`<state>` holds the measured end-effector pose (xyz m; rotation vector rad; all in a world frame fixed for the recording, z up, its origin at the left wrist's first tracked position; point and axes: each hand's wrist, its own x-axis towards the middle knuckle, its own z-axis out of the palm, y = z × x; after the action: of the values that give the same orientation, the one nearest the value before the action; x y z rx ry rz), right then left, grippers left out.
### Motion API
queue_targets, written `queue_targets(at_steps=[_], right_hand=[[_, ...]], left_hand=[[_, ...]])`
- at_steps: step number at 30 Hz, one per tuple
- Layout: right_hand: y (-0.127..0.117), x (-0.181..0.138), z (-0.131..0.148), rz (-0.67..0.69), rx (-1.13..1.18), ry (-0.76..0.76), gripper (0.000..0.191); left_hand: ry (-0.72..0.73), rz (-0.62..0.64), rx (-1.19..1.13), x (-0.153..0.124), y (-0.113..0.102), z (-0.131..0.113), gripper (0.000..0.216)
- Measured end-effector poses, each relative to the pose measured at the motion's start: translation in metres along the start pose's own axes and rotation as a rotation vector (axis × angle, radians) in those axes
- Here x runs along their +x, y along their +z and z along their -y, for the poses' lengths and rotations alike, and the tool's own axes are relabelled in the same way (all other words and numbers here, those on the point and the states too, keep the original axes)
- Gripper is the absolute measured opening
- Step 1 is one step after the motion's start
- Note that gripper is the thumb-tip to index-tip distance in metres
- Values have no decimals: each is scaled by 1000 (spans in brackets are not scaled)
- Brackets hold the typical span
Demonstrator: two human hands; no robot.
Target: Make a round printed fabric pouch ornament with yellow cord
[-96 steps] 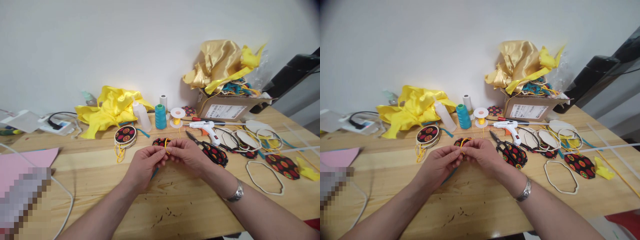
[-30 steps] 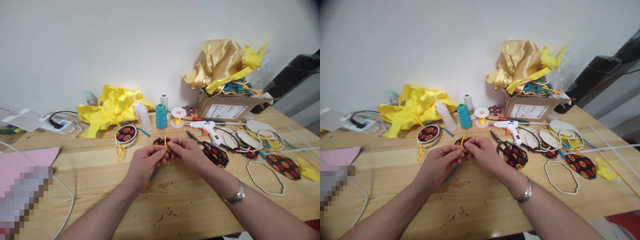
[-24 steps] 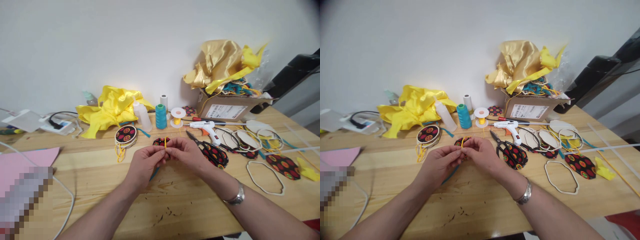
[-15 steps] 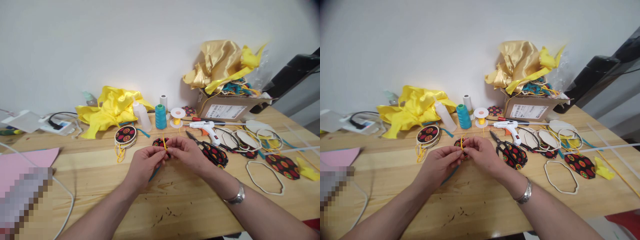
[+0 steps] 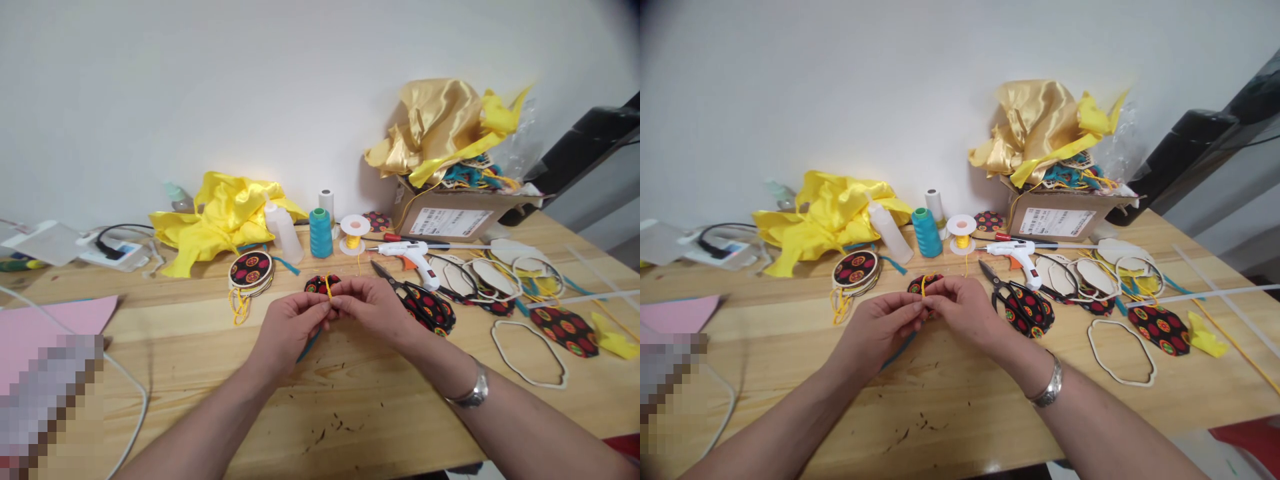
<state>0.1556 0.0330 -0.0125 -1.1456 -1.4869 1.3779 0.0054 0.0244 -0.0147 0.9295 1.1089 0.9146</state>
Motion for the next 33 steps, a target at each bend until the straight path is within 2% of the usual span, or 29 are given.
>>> queue_targets(at_steps=[10, 14, 23, 27, 33], right_hand=[[0, -6, 3, -110, -443, -247, 16], [0, -6, 1, -110, -601, -279, 18], [2, -9, 3, -76, -780, -288, 16], [1, -7, 2, -100, -757, -232, 15], [-2, -4, -2, -149, -717, -252, 14]], left_hand=[[-11, -34, 47, -1, 2, -2, 11], [0, -42, 67, -1, 1, -1, 10], [95, -96, 314, 0, -2, 2, 11], [99, -103, 350, 0, -1, -1, 13], [95, -126, 353, 0, -1, -4, 15]])
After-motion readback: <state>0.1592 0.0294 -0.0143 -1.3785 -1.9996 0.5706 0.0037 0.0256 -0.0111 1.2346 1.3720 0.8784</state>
